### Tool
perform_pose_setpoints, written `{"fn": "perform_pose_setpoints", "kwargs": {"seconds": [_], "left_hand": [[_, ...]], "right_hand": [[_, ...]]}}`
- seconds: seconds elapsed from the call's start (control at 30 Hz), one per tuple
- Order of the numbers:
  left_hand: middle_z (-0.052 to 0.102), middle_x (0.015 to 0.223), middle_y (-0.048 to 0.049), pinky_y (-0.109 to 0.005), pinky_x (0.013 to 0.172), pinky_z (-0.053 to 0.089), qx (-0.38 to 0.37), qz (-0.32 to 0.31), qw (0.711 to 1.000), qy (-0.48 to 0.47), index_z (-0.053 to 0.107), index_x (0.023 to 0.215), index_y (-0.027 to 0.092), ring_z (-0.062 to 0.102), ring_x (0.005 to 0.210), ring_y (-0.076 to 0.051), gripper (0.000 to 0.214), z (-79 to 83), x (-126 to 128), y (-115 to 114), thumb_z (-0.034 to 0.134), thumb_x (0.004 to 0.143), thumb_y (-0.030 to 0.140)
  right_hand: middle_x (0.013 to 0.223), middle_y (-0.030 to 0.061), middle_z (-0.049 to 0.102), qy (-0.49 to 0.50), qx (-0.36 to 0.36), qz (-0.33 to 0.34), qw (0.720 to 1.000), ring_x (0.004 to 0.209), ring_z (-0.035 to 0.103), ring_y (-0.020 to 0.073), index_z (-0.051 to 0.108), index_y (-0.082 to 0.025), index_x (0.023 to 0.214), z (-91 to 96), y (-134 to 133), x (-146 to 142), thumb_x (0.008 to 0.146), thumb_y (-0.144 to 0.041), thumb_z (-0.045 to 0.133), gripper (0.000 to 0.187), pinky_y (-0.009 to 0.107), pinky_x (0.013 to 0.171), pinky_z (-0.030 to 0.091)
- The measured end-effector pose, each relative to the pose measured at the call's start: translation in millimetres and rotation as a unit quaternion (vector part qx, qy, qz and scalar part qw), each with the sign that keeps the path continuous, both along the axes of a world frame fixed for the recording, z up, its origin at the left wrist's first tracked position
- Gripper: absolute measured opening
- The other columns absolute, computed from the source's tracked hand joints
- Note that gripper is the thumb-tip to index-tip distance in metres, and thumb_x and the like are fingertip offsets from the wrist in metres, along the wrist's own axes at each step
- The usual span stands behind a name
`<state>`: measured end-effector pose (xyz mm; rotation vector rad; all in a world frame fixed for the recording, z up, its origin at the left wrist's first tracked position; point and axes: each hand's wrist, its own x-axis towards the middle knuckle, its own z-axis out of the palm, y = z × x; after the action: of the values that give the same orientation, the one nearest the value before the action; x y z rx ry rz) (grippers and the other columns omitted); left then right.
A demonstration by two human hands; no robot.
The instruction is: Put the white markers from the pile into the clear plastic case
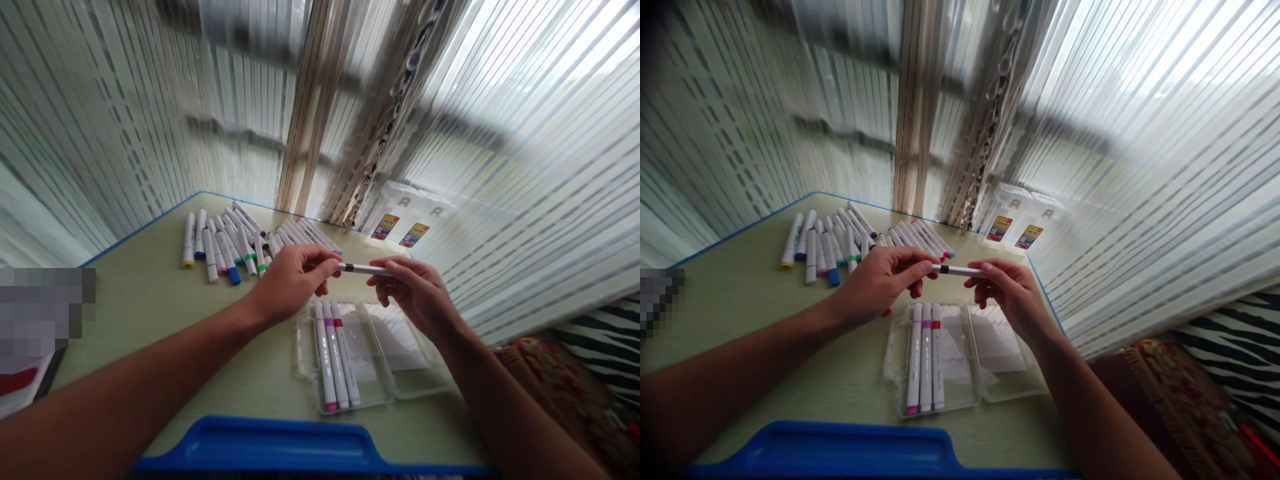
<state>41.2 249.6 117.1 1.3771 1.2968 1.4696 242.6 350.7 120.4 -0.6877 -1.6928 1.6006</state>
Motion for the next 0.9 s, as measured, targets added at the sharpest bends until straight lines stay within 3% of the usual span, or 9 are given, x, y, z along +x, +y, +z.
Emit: {"fn": "perform_pose_setpoints", "kwargs": {"seconds": [0.2,0.3,0.5,0.67,0.9], "left_hand": [[0.066,0.071,-0.0043,-0.021,0.054,0.048,-0.003,-0.023,0.998,0.058,0.070,0.093,0.010,0.060,0.059,-0.012,0.024,-7.8,4.1,-2.1,0.066,0.083,0.032],[0.067,0.071,-0.0041,-0.020,0.051,0.043,0.000,-0.022,0.994,0.104,0.071,0.092,0.012,0.058,0.059,-0.012,0.025,-10.6,6.4,-3.9,0.066,0.083,0.035],[0.061,0.062,0.0004,-0.019,0.048,0.037,0.018,-0.025,0.990,0.135,0.070,0.087,0.014,0.052,0.054,-0.009,0.021,-9.9,9.7,-7.8,0.066,0.083,0.034],[0.067,0.070,-0.0025,-0.020,0.054,0.043,0.023,-0.039,0.991,0.129,0.072,0.088,0.014,0.059,0.061,-0.011,0.021,-6.6,11.8,-8.8,0.063,0.086,0.033],[0.063,0.064,-0.0018,-0.022,0.054,0.046,0.011,0.004,0.997,0.079,0.072,0.095,0.011,0.061,0.057,-0.012,0.022,-2.6,7.9,-6.4,0.054,0.090,0.025]], "right_hand": [[0.067,0.0058,0.072,-0.080,0.110,-0.007,0.991,0.048,0.056,0.0107,0.076,-0.015,0.082,-4.6,-4.2,-1.7,0.074,-0.035,0.080,0.022,0.024,0.045,0.046],[0.059,0.0025,0.067,-0.113,0.122,-0.014,0.986,0.045,0.052,0.0095,0.076,-0.015,0.076,-4.2,-8.0,-3.1,0.067,-0.037,0.084,0.025,0.022,0.042,0.040],[0.059,0.0017,0.066,-0.147,0.121,-0.018,0.982,0.049,0.050,0.0096,0.075,-0.015,0.070,-3.0,-12.1,-5.6,0.062,-0.036,0.087,0.026,0.022,0.045,0.038],[0.060,0.0021,0.066,-0.156,0.123,-0.018,0.980,0.053,0.051,0.0103,0.075,-0.014,0.069,-5.6,-9.8,-5.2,0.064,-0.035,0.086,0.024,0.023,0.048,0.038],[0.065,0.0036,0.068,-0.072,0.024,-0.004,0.997,0.048,0.046,0.0073,0.077,-0.016,0.078,-5.9,-6.6,-5.2,0.074,-0.035,0.080,0.019,0.020,0.043,0.035]]}}
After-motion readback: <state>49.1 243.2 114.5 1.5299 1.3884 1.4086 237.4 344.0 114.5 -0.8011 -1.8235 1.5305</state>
